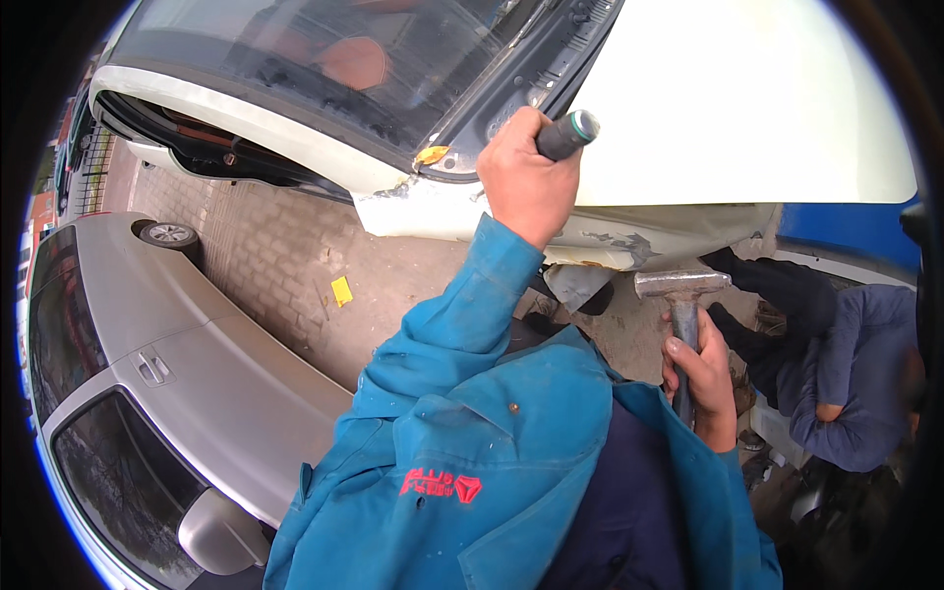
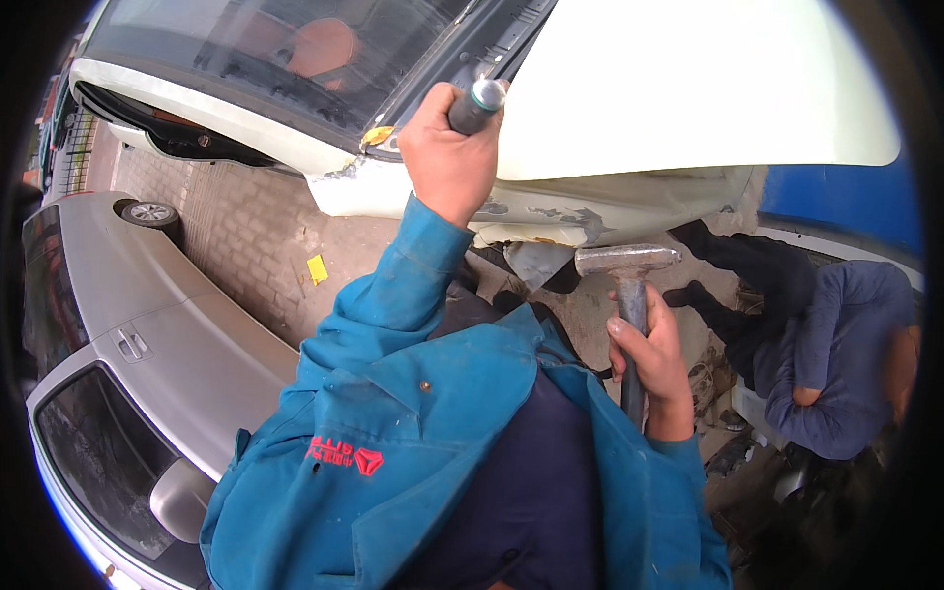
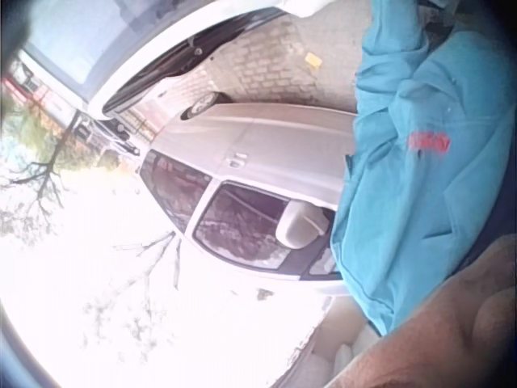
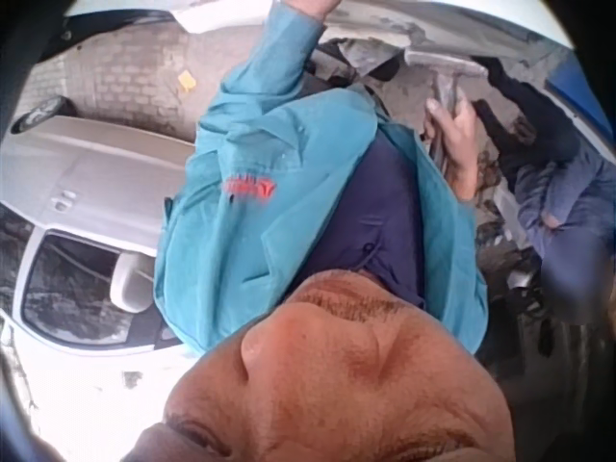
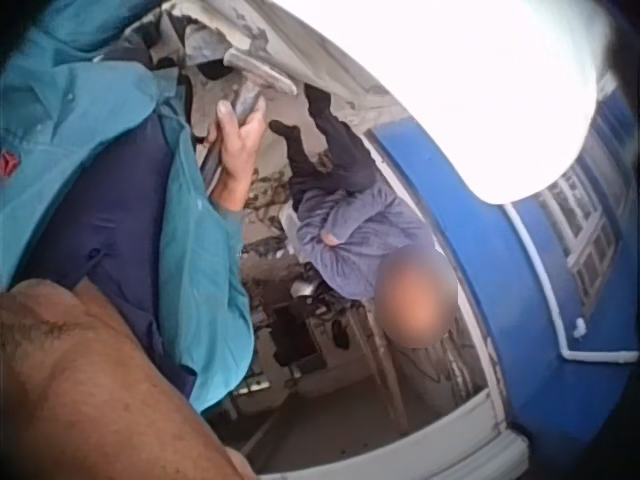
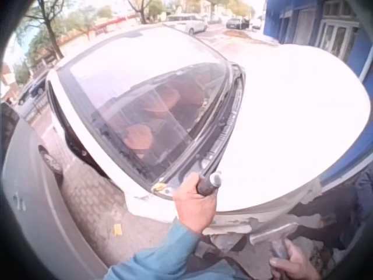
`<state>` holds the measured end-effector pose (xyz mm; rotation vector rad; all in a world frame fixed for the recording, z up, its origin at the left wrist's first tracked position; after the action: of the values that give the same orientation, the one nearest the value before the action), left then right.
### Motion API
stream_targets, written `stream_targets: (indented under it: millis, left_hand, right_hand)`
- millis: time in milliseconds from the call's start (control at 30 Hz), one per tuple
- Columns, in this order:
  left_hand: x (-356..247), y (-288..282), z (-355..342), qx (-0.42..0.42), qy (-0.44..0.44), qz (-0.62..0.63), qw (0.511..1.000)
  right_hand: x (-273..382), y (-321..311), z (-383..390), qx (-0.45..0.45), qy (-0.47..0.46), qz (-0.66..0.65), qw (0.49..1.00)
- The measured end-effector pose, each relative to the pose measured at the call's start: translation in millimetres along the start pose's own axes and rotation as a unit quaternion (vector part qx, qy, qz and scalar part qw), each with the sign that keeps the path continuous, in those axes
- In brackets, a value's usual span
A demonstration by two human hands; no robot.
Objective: The person uses a hammer and a bodywork tool to repeatedly tap and flatten a damaged area on the front fender of a white car. The person adjusts the tool position and strikes the metal to smooth out the dent.
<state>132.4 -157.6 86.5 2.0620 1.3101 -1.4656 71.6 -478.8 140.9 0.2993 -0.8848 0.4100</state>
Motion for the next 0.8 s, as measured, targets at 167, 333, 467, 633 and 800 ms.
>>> stream_targets:
  millis: [167, 333, 467, 633, 800]
  left_hand:
    - [49.4, -23.2, -82.3, 0.087, -0.189, 0.191, 0.959]
    - [72.7, -37.6, -95.9, 0.208, -0.255, 0.316, 0.89]
    - [77.0, -32.9, -102.3, 0.177, -0.289, 0.353, 0.872]
    - [84.2, -32.1, -104.8, 0.175, -0.264, 0.369, 0.874]
    - [107.1, -25.2, -101.3, 0.213, -0.244, 0.407, 0.854]
  right_hand:
    - [18.2, 12.9, -7.4, 0.011, -0.005, 0.034, 0.999]
    - [30.5, 36.9, -22.9, 0.026, -0.006, 0.029, 0.999]
    - [36.0, 61.7, -32.0, 0.005, -0.008, 0.026, 1.0]
    - [29.3, 99.3, -34.7, -0.048, 0.018, -0.021, 0.998]
    - [19.9, 135.7, -37.4, -0.08, 0.058, -0.042, 0.994]
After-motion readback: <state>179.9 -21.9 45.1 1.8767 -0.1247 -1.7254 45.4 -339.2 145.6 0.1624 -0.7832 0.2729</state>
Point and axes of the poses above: each hand's wrist, its own z-axis away from the middle knuckle, its own y-axis out of the palm, x = y × z, the point moved 1 cm from there along -z, towards the middle knuckle, and after that the axes turned 1 degree about z, right-handed, at the moved point
